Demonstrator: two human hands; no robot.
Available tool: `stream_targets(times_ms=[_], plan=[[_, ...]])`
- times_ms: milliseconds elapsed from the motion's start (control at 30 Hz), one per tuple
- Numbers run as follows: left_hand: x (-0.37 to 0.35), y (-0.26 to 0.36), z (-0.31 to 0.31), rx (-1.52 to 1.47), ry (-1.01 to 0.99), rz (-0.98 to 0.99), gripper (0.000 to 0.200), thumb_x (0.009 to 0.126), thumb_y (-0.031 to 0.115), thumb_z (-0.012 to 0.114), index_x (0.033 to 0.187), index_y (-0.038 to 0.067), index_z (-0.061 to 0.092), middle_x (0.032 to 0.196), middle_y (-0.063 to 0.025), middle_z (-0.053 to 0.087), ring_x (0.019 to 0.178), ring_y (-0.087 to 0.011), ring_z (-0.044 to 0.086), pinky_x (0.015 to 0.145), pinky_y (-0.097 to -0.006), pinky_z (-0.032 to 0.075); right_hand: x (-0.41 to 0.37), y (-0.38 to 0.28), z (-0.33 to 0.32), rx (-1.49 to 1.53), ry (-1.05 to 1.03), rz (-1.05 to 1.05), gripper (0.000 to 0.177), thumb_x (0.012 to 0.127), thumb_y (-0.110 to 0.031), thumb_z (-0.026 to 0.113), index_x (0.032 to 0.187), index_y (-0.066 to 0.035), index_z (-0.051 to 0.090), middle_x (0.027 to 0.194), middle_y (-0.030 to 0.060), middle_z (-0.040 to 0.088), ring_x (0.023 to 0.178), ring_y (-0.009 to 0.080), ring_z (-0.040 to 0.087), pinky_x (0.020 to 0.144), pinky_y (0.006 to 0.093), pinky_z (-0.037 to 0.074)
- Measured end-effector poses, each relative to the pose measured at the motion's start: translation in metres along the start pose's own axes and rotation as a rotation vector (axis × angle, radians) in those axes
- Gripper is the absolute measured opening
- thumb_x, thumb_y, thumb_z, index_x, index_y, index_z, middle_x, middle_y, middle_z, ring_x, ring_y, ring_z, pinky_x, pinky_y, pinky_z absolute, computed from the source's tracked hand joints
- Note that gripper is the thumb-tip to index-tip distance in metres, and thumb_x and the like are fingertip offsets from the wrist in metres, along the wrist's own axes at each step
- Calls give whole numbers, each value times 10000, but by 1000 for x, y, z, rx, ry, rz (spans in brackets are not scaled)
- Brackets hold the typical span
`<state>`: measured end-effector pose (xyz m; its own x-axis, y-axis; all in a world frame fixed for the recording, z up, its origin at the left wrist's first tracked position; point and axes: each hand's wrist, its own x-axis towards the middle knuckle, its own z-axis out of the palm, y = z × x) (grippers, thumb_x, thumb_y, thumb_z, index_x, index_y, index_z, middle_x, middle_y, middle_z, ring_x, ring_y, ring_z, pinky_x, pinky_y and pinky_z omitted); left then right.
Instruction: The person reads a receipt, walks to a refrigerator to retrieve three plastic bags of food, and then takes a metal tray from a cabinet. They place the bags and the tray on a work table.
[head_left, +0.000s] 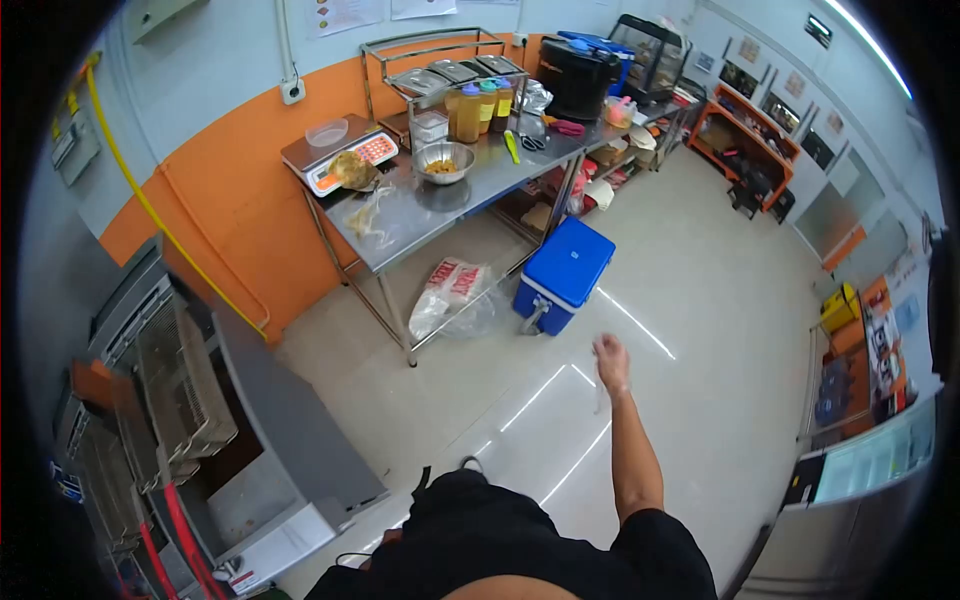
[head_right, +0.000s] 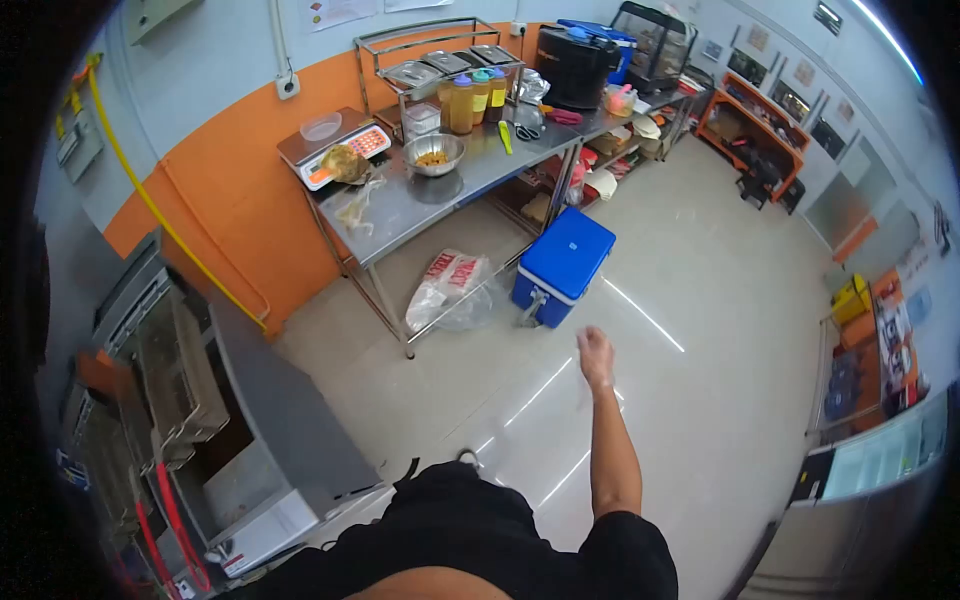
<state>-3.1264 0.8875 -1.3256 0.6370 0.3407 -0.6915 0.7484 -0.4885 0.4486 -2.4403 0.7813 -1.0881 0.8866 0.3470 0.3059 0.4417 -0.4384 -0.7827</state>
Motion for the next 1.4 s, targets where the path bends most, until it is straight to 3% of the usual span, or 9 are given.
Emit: stream_targets(times_ms=[100, 167, 400, 600, 633, 800, 1033, 1233, 1400], plan=[[81, 44, -69, -52, 39, -12, 184, 857, 249, 591, 936, 112, 687, 808, -60, 663, 734, -248, 660, 623, -385, 503, 159, -119, 30, 20, -222, -116, 385, 891, -373, 651, 949, 3, 703, 748, 97, 678, 709, 162, 633, 680, 318, 496], [128, 116, -130, -1368, 322, -706, 246, 860, 238, 594, 1065, 111, 641, 944, -59, 664, 813, -232, 655, 644, -378, 493, 269, -158, 72, 50, -239, -240, 411, 889, -408, 646, 933, -3, 707, 733, 88, 678, 704, 160, 632, 684, 327, 496], [296, 251, -296, -1619, 853, -540, 342, 890, 260, 609, 1191, 104, 558, 1074, -82, 634, 906, -245, 630, 684, -380, 482, 662, -240, 237, -142, -150, -434, 531, 901, -527, 532, 911, -31, 720, 917, 230, 685, 903, 393, 657, 827, 470, 500], [354, 364, -304, -1762, 724, -722, 397, 938, 284, 542, 1285, 94, 506, 1193, -94, 591, 1013, -285, 611, 793, -470, 498, 868, -268, 377, -344, -140, -472, 518, 901, -520, 543, 923, -33, 719, 979, 235, 679, 972, 399, 641, 862, 482, 492], [348, 375, -287, -1384, 715, -532, 401, 942, 289, 536, 1292, 98, 494, 1222, -97, 582, 1065, -310, 594, 808, -485, 494, 876, -280, 385, -380, -140, -465, 514, 894, -513, 560, 939, -25, 716, 1014, 234, 678, 995, 401, 638, 892, 480, 491], [350, 443, -257, -1796, 710, -931, 384, 942, 306, 529, 1267, 101, 513, 1199, -94, 593, 1061, -313, 597, 812, -493, 492, 910, -292, 425, -296, -316, -369, 248, 837, -132, 553, 950, 22, 712, 1031, 286, 661, 1013, 420, 647, 882, 472, 523], [349, 522, -215, -1978, 817, -1053, 367, 942, 330, 521, 1231, 105, 541, 1168, -89, 610, 1056, -317, 602, 817, -503, 488, 907, -290, 447, -40, -196, -622, 183, 847, -132, 565, 851, -9, 701, 846, 252, 678, 847, 442, 661, 775, 494, 532], [335, 594, -121, -2293, 1078, -918, 359, 941, 351, 513, 1201, 108, 565, 1141, -85, 624, 1051, -320, 605, 822, -513, 485, 866, -282, 387, -84, -140, -1316, 368, 775, 8, 596, 1143, 15, 586, 1066, 223, 620, 968, 399, 612, 836, 472, 508], [318, 642, -100, -2243, 898, -1200, 479, 929, 345, 506, 1360, 137, 472, 1276, -101, 567, 1096, -293, 576, 878, -501, 452, 826, -275, 384, -277, -378, -1235, 219, 839, -38, 571, 1044, -9, 644, 1031, 207, 648, 968, 393, 623, 851, 455, 506]])
